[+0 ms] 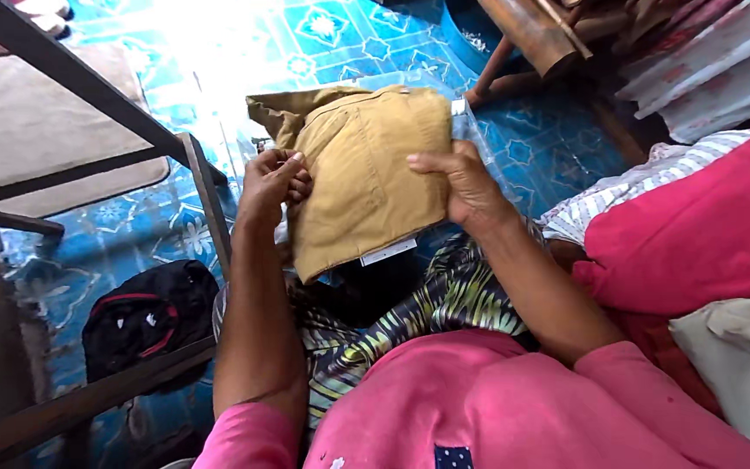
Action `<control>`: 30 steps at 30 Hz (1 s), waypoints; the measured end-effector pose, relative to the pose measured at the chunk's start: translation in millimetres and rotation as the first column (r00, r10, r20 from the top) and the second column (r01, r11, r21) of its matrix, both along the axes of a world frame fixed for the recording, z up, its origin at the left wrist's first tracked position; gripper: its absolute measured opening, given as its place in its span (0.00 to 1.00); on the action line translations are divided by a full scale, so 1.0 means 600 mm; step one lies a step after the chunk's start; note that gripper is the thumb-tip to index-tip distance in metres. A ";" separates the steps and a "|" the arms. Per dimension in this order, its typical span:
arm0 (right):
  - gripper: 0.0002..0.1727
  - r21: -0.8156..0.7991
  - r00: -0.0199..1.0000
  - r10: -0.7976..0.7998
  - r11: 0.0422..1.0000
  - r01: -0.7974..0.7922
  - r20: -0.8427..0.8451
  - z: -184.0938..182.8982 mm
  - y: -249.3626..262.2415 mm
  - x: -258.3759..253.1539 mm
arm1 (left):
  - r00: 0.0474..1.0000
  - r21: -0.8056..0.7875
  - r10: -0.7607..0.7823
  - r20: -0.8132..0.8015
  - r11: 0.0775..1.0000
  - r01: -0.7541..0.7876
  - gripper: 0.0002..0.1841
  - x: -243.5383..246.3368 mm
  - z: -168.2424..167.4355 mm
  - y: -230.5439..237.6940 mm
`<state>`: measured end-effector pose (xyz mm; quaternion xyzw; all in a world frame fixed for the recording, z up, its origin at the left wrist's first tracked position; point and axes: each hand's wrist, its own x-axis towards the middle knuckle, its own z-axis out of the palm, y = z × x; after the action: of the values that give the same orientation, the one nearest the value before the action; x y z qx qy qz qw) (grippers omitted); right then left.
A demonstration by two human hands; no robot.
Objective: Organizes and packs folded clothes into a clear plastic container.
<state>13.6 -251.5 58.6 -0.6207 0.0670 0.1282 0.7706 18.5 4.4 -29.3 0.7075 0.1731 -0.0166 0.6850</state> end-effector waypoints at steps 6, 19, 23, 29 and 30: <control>0.12 0.249 0.930 -0.160 0.965 0.078 0.330 0.105 -0.129 -0.017 | 0.998 -0.013 0.050 0.030 0.999 -0.049 0.09 -0.007 -0.001 0.018; 0.13 0.536 -0.088 -0.804 0.307 0.787 0.589 0.209 -0.544 -0.253 | 0.989 0.044 -0.132 -0.071 0.990 0.135 0.15 0.053 -0.131 0.090; 0.27 0.254 -0.170 -0.984 -0.151 0.955 0.052 0.053 -0.567 -0.331 | 0.987 0.069 -0.133 -0.092 0.988 0.140 0.11 0.050 -0.118 0.080; 0.21 0.140 0.001 -0.982 -0.026 0.990 -0.190 -0.012 -0.496 -0.318 | 0.994 0.188 -0.025 -0.108 0.981 0.045 0.13 -0.005 -0.045 0.008; 0.21 0.112 0.121 -0.972 0.100 0.989 -0.199 -0.005 -0.471 -0.304 | 0.993 0.205 0.003 -0.120 0.979 0.022 0.14 -0.009 -0.030 -0.005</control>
<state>-169.0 -534.0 55.9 -0.3268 0.4750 -0.3848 0.7208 13.0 1.3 -47.3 0.7730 0.2112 -0.0444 0.5965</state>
